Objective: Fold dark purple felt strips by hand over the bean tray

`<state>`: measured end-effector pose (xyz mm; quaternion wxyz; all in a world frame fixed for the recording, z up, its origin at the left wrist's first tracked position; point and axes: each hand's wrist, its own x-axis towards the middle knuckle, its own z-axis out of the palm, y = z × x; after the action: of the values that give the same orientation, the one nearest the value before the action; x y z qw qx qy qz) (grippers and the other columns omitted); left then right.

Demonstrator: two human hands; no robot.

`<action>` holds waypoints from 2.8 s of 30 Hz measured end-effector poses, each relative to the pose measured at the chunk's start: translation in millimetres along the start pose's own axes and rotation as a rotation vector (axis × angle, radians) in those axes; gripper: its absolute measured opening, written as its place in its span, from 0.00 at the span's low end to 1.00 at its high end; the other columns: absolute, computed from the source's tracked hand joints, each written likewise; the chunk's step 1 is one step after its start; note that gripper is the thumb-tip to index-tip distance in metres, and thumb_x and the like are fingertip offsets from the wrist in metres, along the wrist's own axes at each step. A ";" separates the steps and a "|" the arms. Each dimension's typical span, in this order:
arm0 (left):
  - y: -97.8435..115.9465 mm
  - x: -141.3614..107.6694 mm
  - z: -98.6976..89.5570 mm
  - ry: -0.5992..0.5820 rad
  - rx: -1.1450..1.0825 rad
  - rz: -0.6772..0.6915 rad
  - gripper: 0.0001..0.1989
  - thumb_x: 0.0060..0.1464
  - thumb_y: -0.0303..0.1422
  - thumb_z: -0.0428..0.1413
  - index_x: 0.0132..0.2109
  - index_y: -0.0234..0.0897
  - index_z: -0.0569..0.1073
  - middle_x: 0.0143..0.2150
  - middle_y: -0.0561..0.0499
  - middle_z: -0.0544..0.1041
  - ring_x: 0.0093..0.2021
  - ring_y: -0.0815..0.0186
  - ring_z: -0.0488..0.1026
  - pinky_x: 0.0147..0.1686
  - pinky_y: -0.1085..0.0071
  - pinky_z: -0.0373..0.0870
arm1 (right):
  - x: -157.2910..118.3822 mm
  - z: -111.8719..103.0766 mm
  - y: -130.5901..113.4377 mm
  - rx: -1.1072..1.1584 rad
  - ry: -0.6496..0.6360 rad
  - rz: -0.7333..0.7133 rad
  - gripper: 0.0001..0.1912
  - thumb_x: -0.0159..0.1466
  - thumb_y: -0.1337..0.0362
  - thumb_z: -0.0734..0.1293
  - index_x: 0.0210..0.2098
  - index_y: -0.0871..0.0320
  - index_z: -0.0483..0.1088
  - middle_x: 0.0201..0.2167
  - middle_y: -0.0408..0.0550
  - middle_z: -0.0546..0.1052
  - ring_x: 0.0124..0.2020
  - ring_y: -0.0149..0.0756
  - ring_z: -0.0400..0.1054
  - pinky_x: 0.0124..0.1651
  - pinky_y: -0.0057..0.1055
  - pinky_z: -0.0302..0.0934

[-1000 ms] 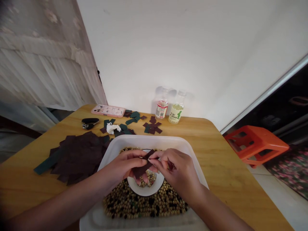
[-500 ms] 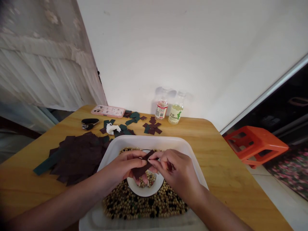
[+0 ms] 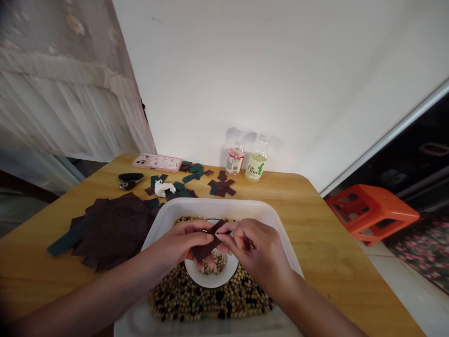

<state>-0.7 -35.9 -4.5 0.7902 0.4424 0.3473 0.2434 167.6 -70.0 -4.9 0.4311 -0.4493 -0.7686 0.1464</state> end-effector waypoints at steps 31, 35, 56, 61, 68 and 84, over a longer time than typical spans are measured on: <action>-0.1 1.5 -1.1 -0.001 0.000 -0.016 0.13 0.38 0.34 0.55 0.35 0.33 0.73 0.29 0.47 0.78 0.19 0.71 0.71 0.18 0.77 0.65 | 1.5 0.8 -0.4 0.016 0.017 0.028 0.16 0.56 0.69 0.66 0.20 0.56 0.54 0.27 0.45 0.77 0.28 0.32 0.73 0.21 0.22 0.59; 1.8 -0.2 -0.1 0.008 0.007 -0.016 0.14 0.38 0.34 0.54 0.35 0.33 0.73 0.28 0.47 0.78 0.19 0.71 0.71 0.19 0.77 0.65 | 0.7 -0.1 -1.5 0.014 0.005 0.037 0.16 0.57 0.69 0.66 0.20 0.55 0.54 0.28 0.44 0.77 0.29 0.32 0.73 0.20 0.22 0.59; -3.0 1.4 -3.1 -0.022 -0.009 0.004 0.12 0.42 0.32 0.54 0.36 0.34 0.73 0.30 0.48 0.78 0.20 0.71 0.72 0.18 0.78 0.65 | 0.2 1.5 -1.1 0.025 0.067 0.064 0.12 0.56 0.68 0.66 0.26 0.54 0.55 0.28 0.44 0.78 0.22 0.29 0.71 0.18 0.23 0.61; -1.6 0.1 -2.0 -0.002 -0.005 0.003 0.10 0.43 0.32 0.54 0.35 0.34 0.73 0.30 0.48 0.78 0.20 0.71 0.72 0.19 0.78 0.65 | 0.5 0.5 -0.8 0.035 0.049 0.070 0.11 0.57 0.66 0.66 0.28 0.54 0.56 0.28 0.45 0.78 0.20 0.30 0.71 0.17 0.24 0.60; -1.7 -0.7 -2.4 0.014 0.010 0.001 0.09 0.44 0.32 0.54 0.34 0.34 0.73 0.29 0.49 0.78 0.21 0.71 0.72 0.20 0.78 0.66 | 0.5 1.1 0.0 0.028 0.046 0.078 0.09 0.57 0.66 0.66 0.30 0.54 0.57 0.28 0.45 0.78 0.22 0.31 0.72 0.18 0.24 0.60; -2.7 1.1 -3.2 0.177 0.045 0.128 0.09 0.47 0.31 0.53 0.36 0.36 0.75 0.36 0.49 0.77 0.37 0.65 0.72 0.42 0.70 0.63 | 3.0 -2.5 3.8 0.071 0.102 0.087 0.11 0.57 0.67 0.66 0.29 0.54 0.56 0.28 0.43 0.78 0.23 0.30 0.70 0.18 0.25 0.58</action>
<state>-2.3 -34.8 -8.4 0.7292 0.4579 0.3922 0.3236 171.1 -65.8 -4.2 0.4785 -0.4734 -0.7200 0.1691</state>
